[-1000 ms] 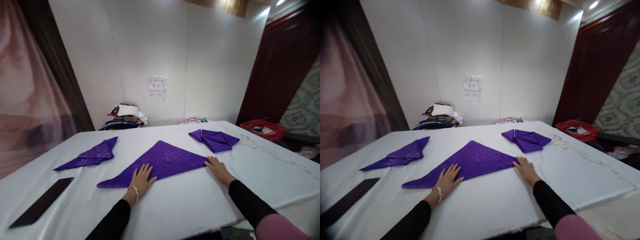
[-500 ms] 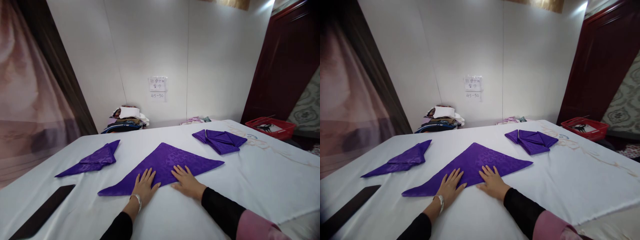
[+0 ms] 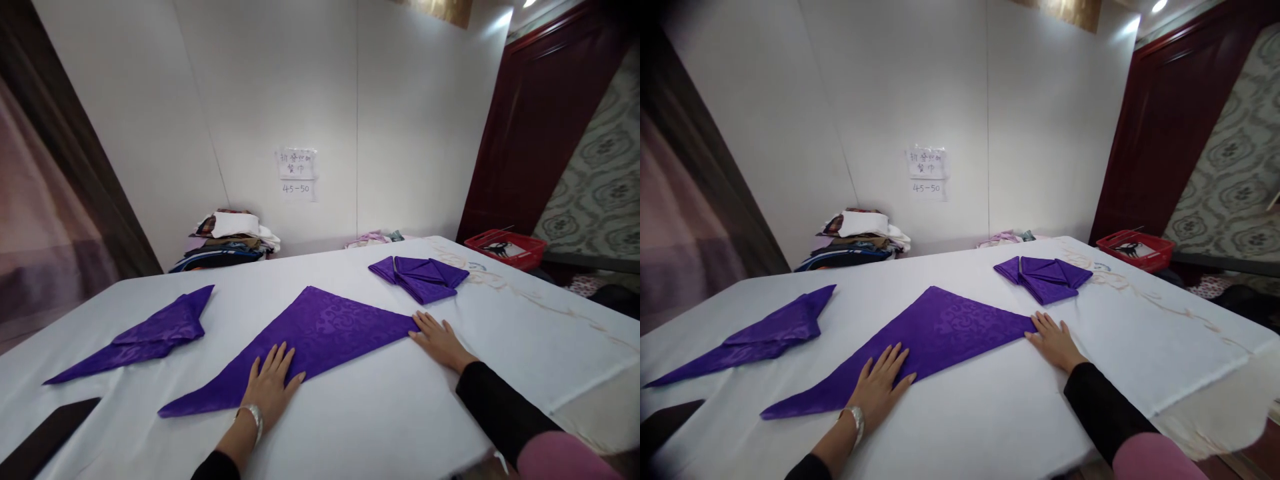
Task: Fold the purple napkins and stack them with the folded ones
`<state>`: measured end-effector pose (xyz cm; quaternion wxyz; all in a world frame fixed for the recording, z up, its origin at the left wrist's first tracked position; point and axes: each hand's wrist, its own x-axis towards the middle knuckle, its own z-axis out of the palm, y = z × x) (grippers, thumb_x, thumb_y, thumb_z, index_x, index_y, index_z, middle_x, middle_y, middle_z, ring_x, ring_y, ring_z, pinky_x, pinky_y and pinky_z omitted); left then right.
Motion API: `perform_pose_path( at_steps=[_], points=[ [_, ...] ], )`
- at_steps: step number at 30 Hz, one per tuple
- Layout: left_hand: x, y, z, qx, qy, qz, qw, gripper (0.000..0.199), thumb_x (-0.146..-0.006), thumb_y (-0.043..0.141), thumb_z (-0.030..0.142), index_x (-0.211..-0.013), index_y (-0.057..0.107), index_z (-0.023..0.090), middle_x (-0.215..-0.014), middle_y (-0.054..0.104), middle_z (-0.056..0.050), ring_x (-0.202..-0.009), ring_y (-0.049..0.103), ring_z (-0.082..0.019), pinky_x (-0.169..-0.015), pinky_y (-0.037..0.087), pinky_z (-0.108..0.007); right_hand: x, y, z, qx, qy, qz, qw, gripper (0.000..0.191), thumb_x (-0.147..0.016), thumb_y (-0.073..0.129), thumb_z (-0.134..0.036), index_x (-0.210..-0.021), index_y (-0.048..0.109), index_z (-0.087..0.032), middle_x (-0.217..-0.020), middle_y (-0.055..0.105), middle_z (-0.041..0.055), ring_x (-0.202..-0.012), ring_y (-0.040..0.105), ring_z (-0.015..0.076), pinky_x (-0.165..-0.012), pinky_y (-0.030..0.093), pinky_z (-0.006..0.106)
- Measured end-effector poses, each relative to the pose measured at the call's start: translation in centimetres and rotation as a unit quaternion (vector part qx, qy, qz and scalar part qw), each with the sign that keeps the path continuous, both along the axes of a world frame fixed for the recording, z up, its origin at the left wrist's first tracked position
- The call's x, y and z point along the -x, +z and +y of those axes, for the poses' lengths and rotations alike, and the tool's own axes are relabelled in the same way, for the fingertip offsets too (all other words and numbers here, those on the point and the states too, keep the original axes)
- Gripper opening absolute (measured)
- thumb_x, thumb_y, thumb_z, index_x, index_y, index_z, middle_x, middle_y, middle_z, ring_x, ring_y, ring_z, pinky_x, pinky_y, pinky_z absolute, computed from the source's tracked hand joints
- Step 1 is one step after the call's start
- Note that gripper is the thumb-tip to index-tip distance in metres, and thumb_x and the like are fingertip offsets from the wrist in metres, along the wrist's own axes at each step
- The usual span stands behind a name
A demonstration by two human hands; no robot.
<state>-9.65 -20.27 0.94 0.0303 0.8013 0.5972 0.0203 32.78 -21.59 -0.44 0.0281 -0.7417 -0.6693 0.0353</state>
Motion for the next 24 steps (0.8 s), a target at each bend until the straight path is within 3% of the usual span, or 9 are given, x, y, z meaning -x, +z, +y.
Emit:
perform_pose_path(
  at_steps=[3,8,12,16,20,24],
  points=[
    [0.0,0.1,0.0,-0.001,-0.002,0.001,1.000,0.067,-0.084,0.025,0.061,-0.137,0.031,0.021,-0.147,0.023,-0.004,-0.136,0.013,-0.025,-0.108,0.009,-0.050,-1.1,-0.1,0.0,0.001,-0.021,-0.025,0.999,0.060,-0.089,0.022,-0.052,-0.141,0.024,-0.023,-0.148,0.020,0.0062,-0.135,0.016,0.0239,-0.104,0.015,0.053],
    [0.1,0.0,0.0,-0.006,-0.003,-0.002,1.000,0.067,-0.084,0.026,0.060,-0.137,0.032,0.021,-0.146,0.024,-0.004,-0.136,0.015,-0.025,-0.108,0.010,-0.051,-0.5,1.3,-0.2,-0.031,0.006,-0.078,0.996,0.045,-0.091,0.024,-0.042,-0.130,0.044,-0.029,-0.145,0.029,0.0082,-0.134,0.018,0.0303,-0.099,0.016,0.061],
    [-0.1,0.2,0.0,-0.009,-0.002,0.002,1.000,0.066,-0.084,0.028,0.059,-0.137,0.033,0.021,-0.146,0.025,-0.005,-0.136,0.016,-0.025,-0.108,0.010,-0.050,4.6,3.6,0.1,-0.088,0.042,-0.029,0.995,0.064,-0.087,0.027,-0.055,-0.137,0.034,-0.015,-0.145,0.026,0.0139,-0.135,0.015,0.0279,-0.105,0.009,0.054],
    [-0.2,0.4,-0.2,-0.001,0.000,0.009,1.000,0.065,-0.084,0.027,0.059,-0.137,0.031,0.021,-0.146,0.023,-0.004,-0.136,0.014,-0.024,-0.108,0.009,-0.050,12.3,4.9,0.4,-0.051,0.196,0.076,0.976,0.072,-0.085,0.023,-0.062,-0.140,0.026,-0.016,-0.148,0.020,0.0103,-0.136,0.011,0.0247,-0.108,0.003,0.048],
    [-0.1,0.2,-0.1,-0.005,0.002,0.013,1.000,0.065,-0.084,0.028,0.058,-0.138,0.030,0.022,-0.147,0.022,-0.003,-0.136,0.014,-0.024,-0.108,0.010,-0.050,18.2,4.7,0.8,-0.008,0.294,0.130,0.947,0.075,-0.084,0.025,-0.064,-0.141,0.023,-0.016,-0.148,0.017,0.0106,-0.136,0.009,0.0244,-0.108,0.000,0.047],
    [0.1,-0.1,0.1,-0.006,0.001,0.015,1.000,0.066,-0.083,0.029,0.059,-0.138,0.030,0.022,-0.147,0.023,-0.003,-0.136,0.015,-0.024,-0.108,0.011,-0.050,19.5,3.6,1.2,0.029,0.322,0.144,0.935,0.075,-0.083,0.025,-0.065,-0.141,0.023,-0.018,-0.149,0.016,0.0104,-0.136,0.009,0.0248,-0.107,-0.001,0.048]
  ],
)
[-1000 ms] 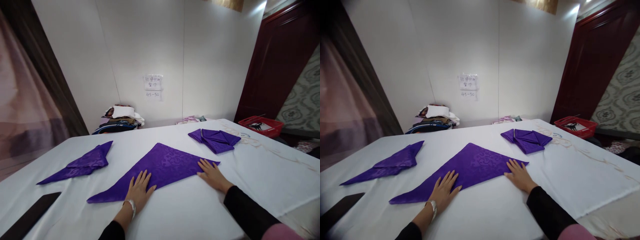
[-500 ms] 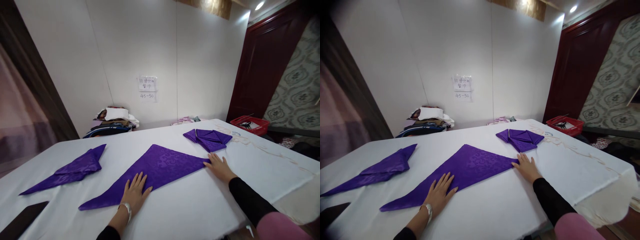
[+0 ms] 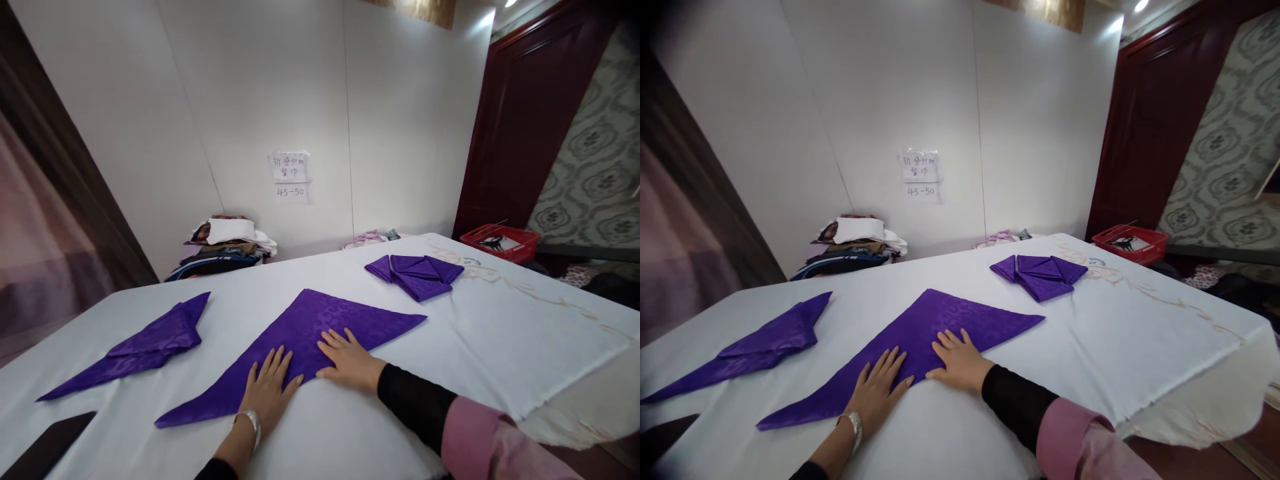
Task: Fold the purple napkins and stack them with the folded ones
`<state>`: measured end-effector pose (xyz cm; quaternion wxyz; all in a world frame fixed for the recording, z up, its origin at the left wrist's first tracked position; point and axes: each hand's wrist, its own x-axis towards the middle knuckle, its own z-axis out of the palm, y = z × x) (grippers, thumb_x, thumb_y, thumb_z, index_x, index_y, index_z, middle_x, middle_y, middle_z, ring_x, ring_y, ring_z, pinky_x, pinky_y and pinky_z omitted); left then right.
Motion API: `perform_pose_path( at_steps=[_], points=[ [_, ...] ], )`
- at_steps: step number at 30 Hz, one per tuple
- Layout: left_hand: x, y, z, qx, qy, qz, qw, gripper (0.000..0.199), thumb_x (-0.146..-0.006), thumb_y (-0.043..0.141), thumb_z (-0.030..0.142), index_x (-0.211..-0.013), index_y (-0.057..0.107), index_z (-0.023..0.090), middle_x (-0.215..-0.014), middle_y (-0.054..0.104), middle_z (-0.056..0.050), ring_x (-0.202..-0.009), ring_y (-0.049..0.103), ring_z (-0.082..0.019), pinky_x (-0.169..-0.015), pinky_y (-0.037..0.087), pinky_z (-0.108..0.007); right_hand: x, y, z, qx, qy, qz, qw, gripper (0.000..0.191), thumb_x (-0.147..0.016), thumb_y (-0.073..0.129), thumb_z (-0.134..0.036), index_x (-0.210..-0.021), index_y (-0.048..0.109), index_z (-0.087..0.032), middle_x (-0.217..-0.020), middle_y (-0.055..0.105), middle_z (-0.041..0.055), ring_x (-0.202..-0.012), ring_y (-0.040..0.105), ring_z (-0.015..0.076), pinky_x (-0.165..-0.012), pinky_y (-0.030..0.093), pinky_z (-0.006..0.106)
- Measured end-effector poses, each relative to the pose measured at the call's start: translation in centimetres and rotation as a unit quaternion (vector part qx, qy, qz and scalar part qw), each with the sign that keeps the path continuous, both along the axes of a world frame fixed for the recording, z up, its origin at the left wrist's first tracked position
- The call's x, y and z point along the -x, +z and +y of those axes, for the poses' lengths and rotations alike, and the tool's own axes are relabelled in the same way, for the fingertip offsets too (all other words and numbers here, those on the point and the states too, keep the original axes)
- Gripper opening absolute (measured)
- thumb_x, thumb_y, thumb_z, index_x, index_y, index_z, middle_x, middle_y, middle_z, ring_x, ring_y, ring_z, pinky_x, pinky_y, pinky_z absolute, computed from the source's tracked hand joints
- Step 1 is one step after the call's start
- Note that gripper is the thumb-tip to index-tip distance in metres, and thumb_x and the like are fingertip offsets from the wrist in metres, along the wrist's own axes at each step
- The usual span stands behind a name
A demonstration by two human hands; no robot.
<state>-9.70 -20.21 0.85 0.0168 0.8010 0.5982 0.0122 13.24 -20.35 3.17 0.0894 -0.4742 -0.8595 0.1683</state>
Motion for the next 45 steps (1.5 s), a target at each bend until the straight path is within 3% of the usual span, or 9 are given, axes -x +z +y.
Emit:
perform_pose_path(
  at_steps=[7,15,25,40,45],
  points=[
    [-0.1,0.1,0.1,0.001,-0.001,-0.001,1.000,0.065,-0.083,0.029,0.058,-0.137,0.031,0.022,-0.146,0.023,-0.004,-0.136,0.015,-0.024,-0.108,0.010,-0.050,-4.1,-1.0,-0.2,0.005,-0.071,-0.002,0.997,0.070,-0.085,0.021,-0.064,-0.141,0.025,-0.023,-0.149,0.015,0.0057,-0.137,0.006,0.0232,-0.107,-0.002,0.047],
    [0.1,0.0,0.1,-0.002,-0.003,0.000,1.000,0.066,-0.083,0.029,0.058,-0.138,0.030,0.022,-0.146,0.023,-0.003,-0.136,0.014,-0.024,-0.108,0.010,-0.051,-7.6,-1.3,0.0,0.017,-0.195,-0.035,0.980,0.071,-0.085,0.015,-0.064,-0.141,0.025,-0.021,-0.149,0.016,0.0039,-0.137,0.007,0.0215,-0.107,-0.003,0.044],
    [0.3,0.4,-0.8,0.005,0.021,-0.028,0.999,0.067,-0.083,0.030,0.060,-0.137,0.031,0.020,-0.147,0.022,-0.007,-0.136,0.015,-0.025,-0.108,0.010,-0.051,-8.2,-2.4,0.1,-0.027,-0.200,-0.077,0.976,0.067,-0.086,0.019,-0.061,-0.139,0.030,-0.021,-0.148,0.021,0.0043,-0.136,0.013,0.0229,-0.107,0.007,0.049],
    [8.9,0.7,-6.8,0.011,0.176,-0.043,0.983,0.072,-0.083,0.024,0.064,-0.139,0.027,0.019,-0.148,0.020,-0.008,-0.136,0.011,-0.026,-0.108,0.005,-0.051,-9.9,-6.0,1.0,-0.055,-0.201,-0.134,0.969,0.066,-0.082,0.024,-0.054,-0.139,0.031,-0.021,-0.147,0.023,0.0032,-0.135,0.015,0.0243,-0.106,0.015,0.051],
    [11.3,0.5,-8.1,0.010,0.235,-0.065,0.970,0.069,-0.084,0.026,0.062,-0.138,0.028,0.020,-0.148,0.021,-0.008,-0.136,0.011,-0.025,-0.108,0.005,-0.051,-10.3,-6.4,1.2,-0.055,-0.194,-0.137,0.970,0.064,-0.084,0.021,-0.050,-0.139,0.031,-0.019,-0.147,0.023,0.0053,-0.135,0.015,0.0256,-0.105,0.016,0.051]
  ],
)
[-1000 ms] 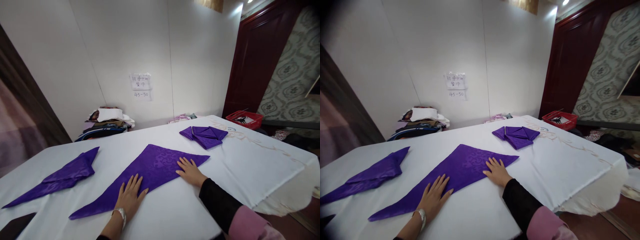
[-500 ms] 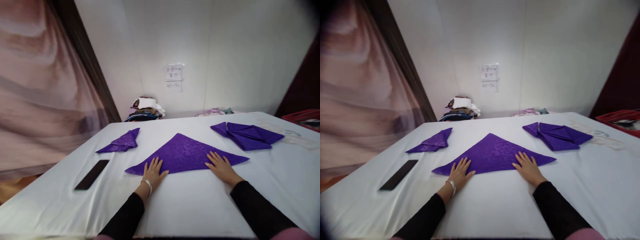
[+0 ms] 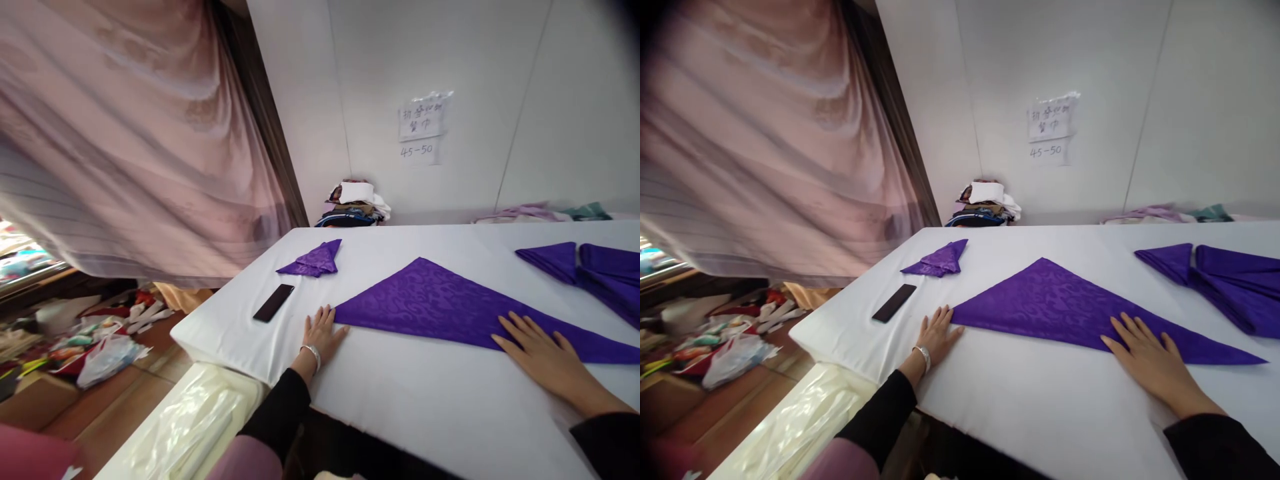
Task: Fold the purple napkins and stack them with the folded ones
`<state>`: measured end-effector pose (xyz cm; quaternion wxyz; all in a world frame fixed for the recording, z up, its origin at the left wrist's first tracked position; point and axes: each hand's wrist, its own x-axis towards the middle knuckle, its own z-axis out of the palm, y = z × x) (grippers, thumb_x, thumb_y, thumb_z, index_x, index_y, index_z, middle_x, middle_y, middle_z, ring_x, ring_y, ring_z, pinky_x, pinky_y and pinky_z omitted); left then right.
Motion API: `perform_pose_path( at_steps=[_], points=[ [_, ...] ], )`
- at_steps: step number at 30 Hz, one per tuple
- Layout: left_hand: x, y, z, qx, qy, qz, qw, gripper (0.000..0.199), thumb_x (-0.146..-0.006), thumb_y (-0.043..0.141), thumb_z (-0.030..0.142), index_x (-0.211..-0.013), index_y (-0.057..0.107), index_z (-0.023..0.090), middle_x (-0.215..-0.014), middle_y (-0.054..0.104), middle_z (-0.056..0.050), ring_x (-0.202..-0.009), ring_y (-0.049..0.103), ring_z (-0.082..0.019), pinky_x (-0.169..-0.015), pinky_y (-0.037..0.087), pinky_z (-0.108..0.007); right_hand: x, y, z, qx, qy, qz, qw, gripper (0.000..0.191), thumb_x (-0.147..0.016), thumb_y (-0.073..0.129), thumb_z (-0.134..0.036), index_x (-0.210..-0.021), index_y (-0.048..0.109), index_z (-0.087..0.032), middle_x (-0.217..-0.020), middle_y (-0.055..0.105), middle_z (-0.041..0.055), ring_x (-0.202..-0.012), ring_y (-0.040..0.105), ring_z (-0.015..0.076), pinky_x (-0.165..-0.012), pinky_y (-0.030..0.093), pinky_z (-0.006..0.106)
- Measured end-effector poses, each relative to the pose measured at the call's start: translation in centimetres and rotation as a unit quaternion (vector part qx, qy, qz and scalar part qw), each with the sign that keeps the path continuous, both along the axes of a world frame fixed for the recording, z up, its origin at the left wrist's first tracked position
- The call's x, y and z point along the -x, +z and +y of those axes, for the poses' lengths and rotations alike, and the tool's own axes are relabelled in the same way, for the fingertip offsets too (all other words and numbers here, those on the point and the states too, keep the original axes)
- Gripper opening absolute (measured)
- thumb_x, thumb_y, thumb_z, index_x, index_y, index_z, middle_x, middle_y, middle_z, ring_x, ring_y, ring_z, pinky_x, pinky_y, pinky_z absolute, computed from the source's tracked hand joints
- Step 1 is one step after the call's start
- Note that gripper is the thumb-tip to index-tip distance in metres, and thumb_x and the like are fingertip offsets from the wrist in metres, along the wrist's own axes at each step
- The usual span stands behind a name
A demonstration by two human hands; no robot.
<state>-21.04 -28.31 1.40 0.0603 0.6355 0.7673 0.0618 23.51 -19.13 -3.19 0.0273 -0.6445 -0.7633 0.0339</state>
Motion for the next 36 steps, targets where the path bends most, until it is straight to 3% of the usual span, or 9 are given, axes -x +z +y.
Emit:
perform_pose_path(
  at_steps=[7,10,14,20,24,36],
  points=[
    [4.0,0.5,-1.0,-0.050,0.140,-0.026,0.989,0.054,-0.087,0.033,0.048,-0.127,0.045,0.015,-0.142,0.036,-0.011,-0.133,0.023,-0.027,-0.107,0.013,-0.051,0.0,0.2,0.0,0.020,0.003,-0.014,1.000,0.064,-0.082,0.022,-0.048,-0.138,0.034,-0.019,-0.147,0.023,0.0045,-0.136,0.014,0.0249,-0.105,0.015,0.051],
    [4.8,1.3,-0.9,-0.081,0.162,-0.039,0.983,0.045,-0.089,0.032,0.040,-0.121,0.052,0.015,-0.133,0.048,-0.011,-0.126,0.037,-0.023,-0.104,0.025,-0.041,0.0,0.1,0.0,0.016,0.001,-0.003,1.000,0.064,-0.081,0.024,-0.048,-0.136,0.037,-0.020,-0.146,0.026,0.0057,-0.135,0.016,0.0260,-0.105,0.016,0.052],
    [4.5,2.1,0.0,-0.117,0.156,-0.067,0.979,0.038,-0.088,0.038,0.031,-0.117,0.056,0.015,-0.120,0.059,-0.008,-0.113,0.050,-0.019,-0.096,0.037,-0.030,0.0,0.2,0.0,0.018,0.003,-0.012,1.000,0.063,-0.081,0.023,-0.047,-0.136,0.037,-0.020,-0.146,0.025,0.0055,-0.135,0.015,0.0253,-0.105,0.016,0.051],
    [3.7,2.3,1.8,-0.137,0.149,-0.110,0.973,0.032,-0.085,0.041,0.023,-0.109,0.061,0.016,-0.107,0.065,-0.007,-0.100,0.056,-0.020,-0.089,0.042,-0.033,0.2,0.8,-0.3,0.030,0.001,-0.041,0.999,0.064,-0.080,0.022,-0.046,-0.138,0.034,-0.021,-0.148,0.020,0.0033,-0.136,0.012,0.0235,-0.106,0.015,0.049],
    [3.9,2.1,2.2,-0.133,0.149,-0.158,0.967,0.032,-0.081,0.047,0.022,-0.110,0.061,0.020,-0.099,0.067,-0.002,-0.086,0.060,-0.016,-0.080,0.046,-0.028,0.2,0.8,-0.3,0.044,0.003,-0.059,0.997,0.062,-0.080,0.022,-0.045,-0.137,0.036,-0.022,-0.148,0.019,0.0015,-0.136,0.010,0.0228,-0.106,0.014,0.049],
    [4.5,1.5,2.5,-0.115,0.134,-0.198,0.964,0.028,-0.080,0.048,0.018,-0.102,0.065,0.020,-0.087,0.069,-0.001,-0.074,0.062,-0.013,-0.070,0.049,-0.024,0.2,0.6,-0.2,0.028,-0.005,-0.042,0.999,0.064,-0.080,0.023,-0.047,-0.137,0.035,-0.022,-0.148,0.021,0.0026,-0.136,0.013,0.0230,-0.106,0.015,0.049]
  ],
)
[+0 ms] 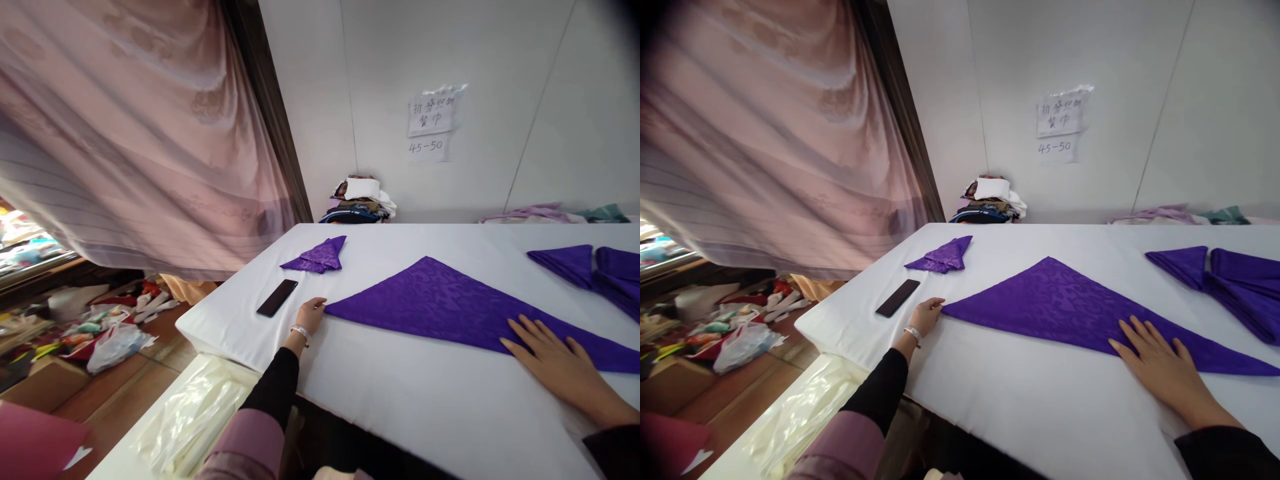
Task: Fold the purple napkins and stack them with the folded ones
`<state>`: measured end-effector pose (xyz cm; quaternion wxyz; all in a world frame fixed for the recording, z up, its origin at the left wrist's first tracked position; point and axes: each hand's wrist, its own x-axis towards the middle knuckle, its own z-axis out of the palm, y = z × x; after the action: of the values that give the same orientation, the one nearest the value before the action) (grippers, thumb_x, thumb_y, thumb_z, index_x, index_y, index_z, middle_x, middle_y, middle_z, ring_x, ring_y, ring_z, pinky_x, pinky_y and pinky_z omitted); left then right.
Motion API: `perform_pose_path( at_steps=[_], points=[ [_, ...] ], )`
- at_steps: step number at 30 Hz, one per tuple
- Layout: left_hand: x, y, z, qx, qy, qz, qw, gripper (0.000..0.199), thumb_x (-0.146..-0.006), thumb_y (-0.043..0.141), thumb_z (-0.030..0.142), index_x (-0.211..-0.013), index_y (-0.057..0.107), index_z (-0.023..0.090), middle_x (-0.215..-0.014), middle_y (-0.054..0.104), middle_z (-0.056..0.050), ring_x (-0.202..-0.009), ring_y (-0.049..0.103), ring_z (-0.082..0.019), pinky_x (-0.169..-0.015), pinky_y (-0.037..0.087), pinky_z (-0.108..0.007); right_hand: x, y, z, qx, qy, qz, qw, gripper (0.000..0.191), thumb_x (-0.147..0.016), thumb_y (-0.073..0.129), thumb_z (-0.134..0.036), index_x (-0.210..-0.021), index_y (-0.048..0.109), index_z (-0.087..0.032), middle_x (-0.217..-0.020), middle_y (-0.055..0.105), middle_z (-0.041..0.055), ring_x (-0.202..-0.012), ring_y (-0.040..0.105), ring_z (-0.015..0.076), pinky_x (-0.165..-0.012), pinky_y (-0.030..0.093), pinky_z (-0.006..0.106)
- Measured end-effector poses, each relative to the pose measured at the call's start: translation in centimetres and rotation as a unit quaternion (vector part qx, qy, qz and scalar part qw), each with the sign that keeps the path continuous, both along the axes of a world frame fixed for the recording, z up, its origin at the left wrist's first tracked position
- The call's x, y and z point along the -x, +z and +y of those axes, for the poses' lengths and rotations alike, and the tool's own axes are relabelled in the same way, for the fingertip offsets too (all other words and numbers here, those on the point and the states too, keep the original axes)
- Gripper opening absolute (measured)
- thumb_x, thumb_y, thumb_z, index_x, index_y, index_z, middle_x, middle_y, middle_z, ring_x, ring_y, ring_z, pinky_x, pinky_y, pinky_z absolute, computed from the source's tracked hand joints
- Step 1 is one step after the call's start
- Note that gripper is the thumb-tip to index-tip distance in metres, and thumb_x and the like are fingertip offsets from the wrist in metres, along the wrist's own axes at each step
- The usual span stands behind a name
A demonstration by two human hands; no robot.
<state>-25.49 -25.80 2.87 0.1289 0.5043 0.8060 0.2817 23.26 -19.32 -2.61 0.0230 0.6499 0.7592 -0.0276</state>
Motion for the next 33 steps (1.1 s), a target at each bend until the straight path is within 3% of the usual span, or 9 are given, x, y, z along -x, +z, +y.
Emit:
perform_pose_path(
  at_steps=[5,11,17,23,27,33],
  points=[
    [-0.1,0.1,-0.1,0.008,-0.017,0.037,0.999,0.026,-0.078,0.049,0.012,-0.097,0.066,0.019,-0.092,0.067,-0.003,-0.085,0.060,-0.015,-0.080,0.046,-0.026,0.1,0.3,-0.2,-0.005,0.002,0.013,1.000,0.061,-0.079,0.026,-0.044,-0.135,0.039,-0.023,-0.147,0.024,0.0030,-0.135,0.016,0.0239,-0.105,0.016,0.050],
    [-0.3,0.1,-0.3,0.021,-0.022,0.076,0.997,0.027,-0.079,0.047,0.010,-0.100,0.064,0.018,-0.093,0.065,-0.004,-0.088,0.059,-0.015,-0.081,0.044,-0.026,0.1,0.4,-0.1,0.010,0.002,0.004,1.000,0.062,-0.081,0.022,-0.047,-0.135,0.039,-0.022,-0.148,0.021,0.0035,-0.136,0.011,0.0234,-0.106,0.013,0.049],
    [0.0,0.2,-0.4,0.038,-0.011,0.107,0.993,0.026,-0.081,0.046,0.013,-0.100,0.063,0.018,-0.098,0.064,-0.005,-0.089,0.058,-0.016,-0.080,0.044,-0.027,-0.2,0.1,0.0,-0.009,0.019,0.028,0.999,0.061,-0.079,0.025,-0.051,-0.129,0.047,-0.024,-0.144,0.030,0.0046,-0.134,0.018,0.0268,-0.105,0.016,0.053],
    [0.0,0.8,-0.4,0.019,-0.002,0.137,0.990,0.027,-0.079,0.046,0.012,-0.099,0.063,0.019,-0.099,0.064,-0.006,-0.089,0.060,-0.018,-0.076,0.046,-0.030,-0.1,-0.2,0.1,-0.015,-0.005,0.020,1.000,0.067,-0.081,0.018,-0.052,-0.139,0.030,-0.020,-0.148,0.021,0.0029,-0.136,0.014,0.0233,-0.106,0.016,0.050],
    [-2.2,1.9,0.8,-0.050,-0.042,0.159,0.985,0.028,-0.084,0.043,0.018,-0.107,0.059,0.017,-0.109,0.060,-0.008,-0.101,0.056,-0.020,-0.085,0.045,-0.033,-0.4,-1.1,0.3,-0.047,0.000,0.040,0.998,0.066,-0.082,0.021,-0.055,-0.138,0.032,-0.022,-0.147,0.024,0.0023,-0.135,0.017,0.0248,-0.105,0.018,0.052],
    [-9.0,1.9,3.9,-0.106,-0.203,0.166,0.959,0.036,-0.086,0.046,0.037,-0.115,0.055,0.020,-0.126,0.053,-0.007,-0.119,0.045,-0.019,-0.102,0.034,-0.037,-0.4,-1.1,0.4,-0.050,0.011,0.039,0.998,0.066,-0.083,0.021,-0.058,-0.138,0.032,-0.024,-0.146,0.025,0.0020,-0.135,0.018,0.0246,-0.105,0.019,0.052]
  ],
)
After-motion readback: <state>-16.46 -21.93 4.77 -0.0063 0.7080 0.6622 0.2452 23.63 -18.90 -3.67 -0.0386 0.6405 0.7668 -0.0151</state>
